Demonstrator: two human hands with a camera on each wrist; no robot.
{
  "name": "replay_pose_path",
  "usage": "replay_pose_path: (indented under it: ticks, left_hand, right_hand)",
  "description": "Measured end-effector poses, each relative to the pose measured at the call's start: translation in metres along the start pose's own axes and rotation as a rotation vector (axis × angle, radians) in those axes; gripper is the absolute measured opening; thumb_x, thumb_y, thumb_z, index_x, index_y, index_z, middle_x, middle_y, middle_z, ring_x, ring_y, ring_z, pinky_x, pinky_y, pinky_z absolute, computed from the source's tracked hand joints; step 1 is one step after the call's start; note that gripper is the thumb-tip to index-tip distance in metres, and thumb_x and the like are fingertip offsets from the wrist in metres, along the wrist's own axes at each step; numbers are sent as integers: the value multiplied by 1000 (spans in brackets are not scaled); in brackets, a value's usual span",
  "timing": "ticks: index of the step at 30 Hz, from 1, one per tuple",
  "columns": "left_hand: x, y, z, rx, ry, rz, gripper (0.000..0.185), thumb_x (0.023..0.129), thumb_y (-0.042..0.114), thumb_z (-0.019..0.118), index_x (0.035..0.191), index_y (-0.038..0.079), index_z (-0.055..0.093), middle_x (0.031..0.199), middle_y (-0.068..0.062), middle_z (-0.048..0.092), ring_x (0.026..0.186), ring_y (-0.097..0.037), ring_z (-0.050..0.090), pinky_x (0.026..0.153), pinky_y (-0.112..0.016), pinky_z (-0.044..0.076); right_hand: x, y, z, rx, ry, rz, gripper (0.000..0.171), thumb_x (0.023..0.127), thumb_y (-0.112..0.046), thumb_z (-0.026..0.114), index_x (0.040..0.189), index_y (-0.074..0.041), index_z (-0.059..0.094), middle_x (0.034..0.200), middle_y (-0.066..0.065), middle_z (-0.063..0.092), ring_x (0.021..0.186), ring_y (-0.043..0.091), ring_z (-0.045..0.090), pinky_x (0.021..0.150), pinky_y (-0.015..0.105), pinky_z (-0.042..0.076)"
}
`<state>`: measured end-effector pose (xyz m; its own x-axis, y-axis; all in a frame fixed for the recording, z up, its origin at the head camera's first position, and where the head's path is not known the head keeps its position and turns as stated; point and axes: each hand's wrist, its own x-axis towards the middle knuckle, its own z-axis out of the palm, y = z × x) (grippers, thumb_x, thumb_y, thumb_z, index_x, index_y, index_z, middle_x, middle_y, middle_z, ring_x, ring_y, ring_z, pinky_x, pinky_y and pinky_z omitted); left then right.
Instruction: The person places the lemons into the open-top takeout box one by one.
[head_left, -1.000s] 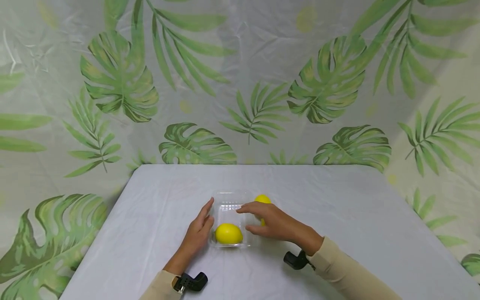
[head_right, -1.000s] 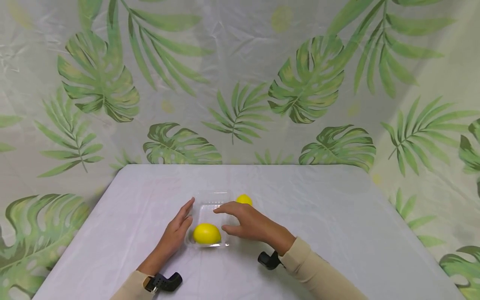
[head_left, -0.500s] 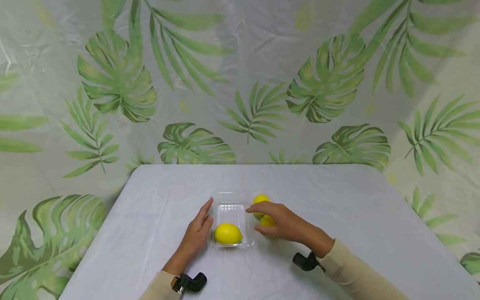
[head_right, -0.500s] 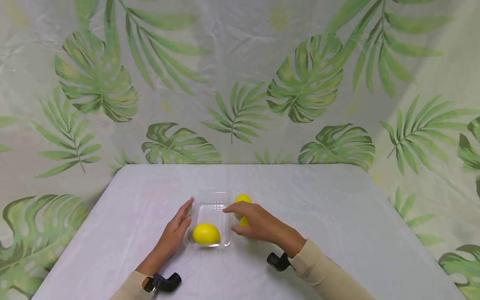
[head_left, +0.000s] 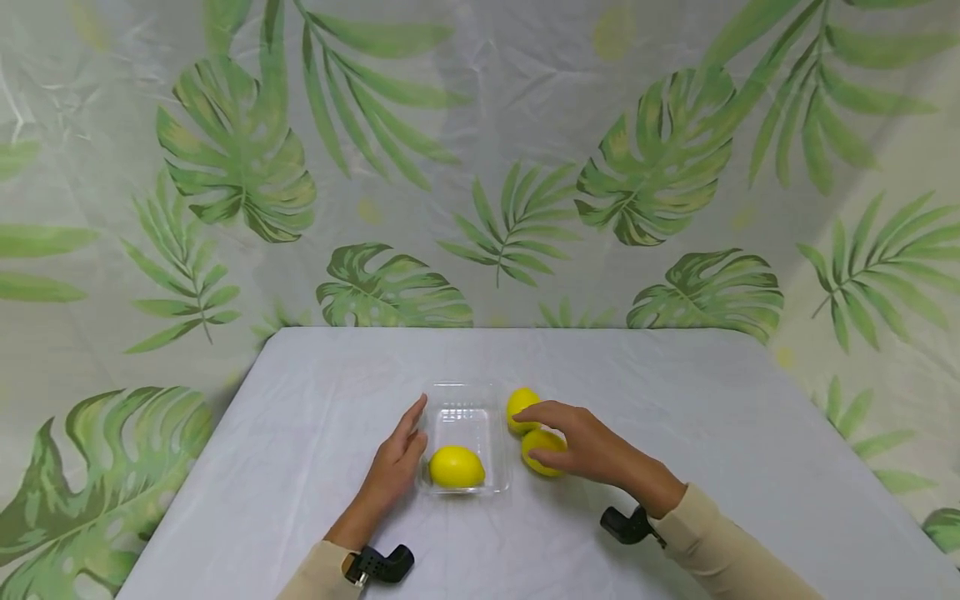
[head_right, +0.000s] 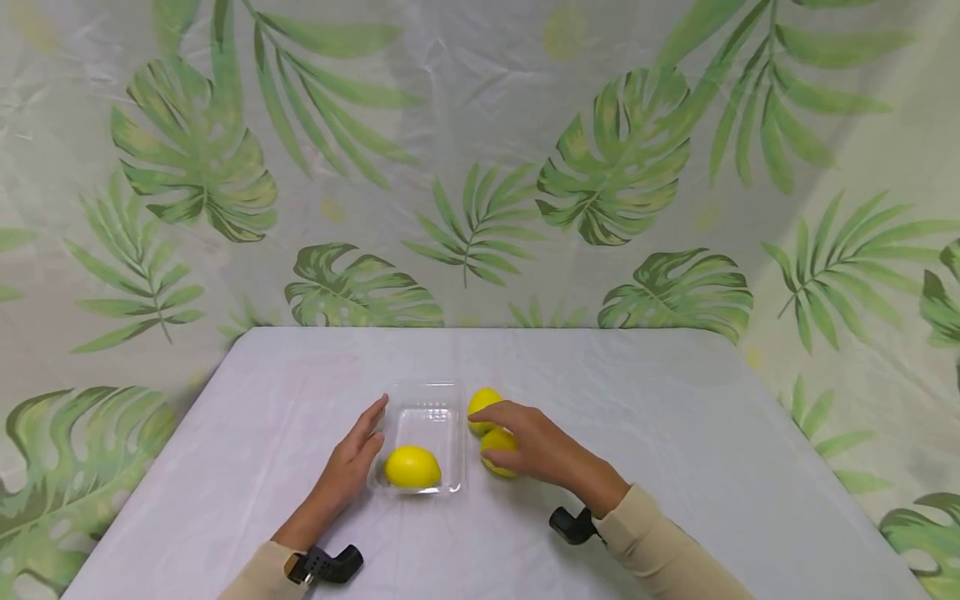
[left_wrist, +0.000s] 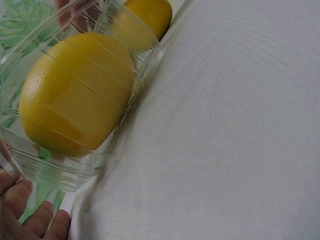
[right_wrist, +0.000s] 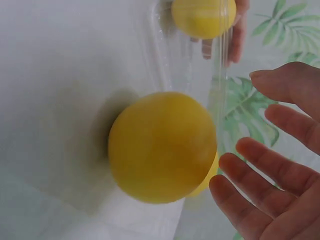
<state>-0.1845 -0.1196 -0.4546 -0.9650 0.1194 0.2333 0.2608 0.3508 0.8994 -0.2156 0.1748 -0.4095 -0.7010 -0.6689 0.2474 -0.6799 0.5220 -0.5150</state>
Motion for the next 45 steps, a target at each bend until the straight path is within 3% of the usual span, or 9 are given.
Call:
replay_pose_path:
  ticks: [6, 14, 20, 26, 37, 40, 45]
  left_hand:
    - [1, -1, -1, 2, -3, 15, 50, 100, 4, 41, 149, 1, 31, 154, -17, 30, 140, -33, 30, 112, -46, 30]
    - [10, -37, 7, 6, 10, 14, 52, 101, 6, 43, 151, 12, 32, 155, -8, 31, 140, -31, 33, 112, -47, 29]
    - [12, -44, 6, 0, 1, 32, 52, 102, 9, 43, 152, 17, 32, 156, -4, 31, 140, -27, 32, 113, -46, 28]
    - [11, -45, 7, 3, -3, 17, 52, 102, 9, 43, 152, 18, 32, 156, -4, 30, 141, -27, 32, 113, -46, 27]
    - [10, -45, 10, 15, 6, 22, 52, 101, 8, 43, 152, 16, 32, 156, -4, 31, 141, -26, 31, 113, -46, 28]
    - [9, -38, 9, 16, 11, 28, 52, 101, 5, 42, 151, 11, 31, 156, -7, 30, 141, -27, 30, 112, -46, 28]
    - [3, -10, 3, 10, -4, 14, 51, 100, 1, 41, 150, 1, 31, 154, -16, 30, 141, -33, 30, 112, -47, 28]
  right_hand:
    - [-4, 6, -1, -23, 11, 24, 46, 83, -15, 75, 127, -7, 61, 127, 1, 61, 119, 21, 55, 99, 43, 47]
    - [-9, 10, -2, -22, 5, 102, 46, 84, -18, 75, 127, -10, 61, 128, 2, 61, 120, 24, 55, 99, 47, 47]
    - [-11, 14, 0, -10, 3, 139, 47, 84, -21, 75, 128, -10, 61, 127, 4, 61, 114, 27, 58, 92, 44, 52]
    - [-16, 17, 3, -4, 5, 158, 49, 83, -21, 76, 128, -9, 61, 124, 6, 61, 107, 28, 59, 87, 43, 54]
    - [-23, 23, 8, 44, 25, 174, 50, 81, -21, 78, 126, -8, 61, 124, 7, 61, 109, 29, 58, 85, 40, 56]
    - [-24, 25, 10, 57, 33, 169, 50, 81, -20, 78, 126, -7, 61, 124, 7, 61, 109, 28, 58, 84, 36, 57]
    - [-25, 25, 12, 61, 30, 169, 51, 82, -20, 78, 127, -6, 60, 125, 7, 61, 109, 26, 58, 83, 34, 57]
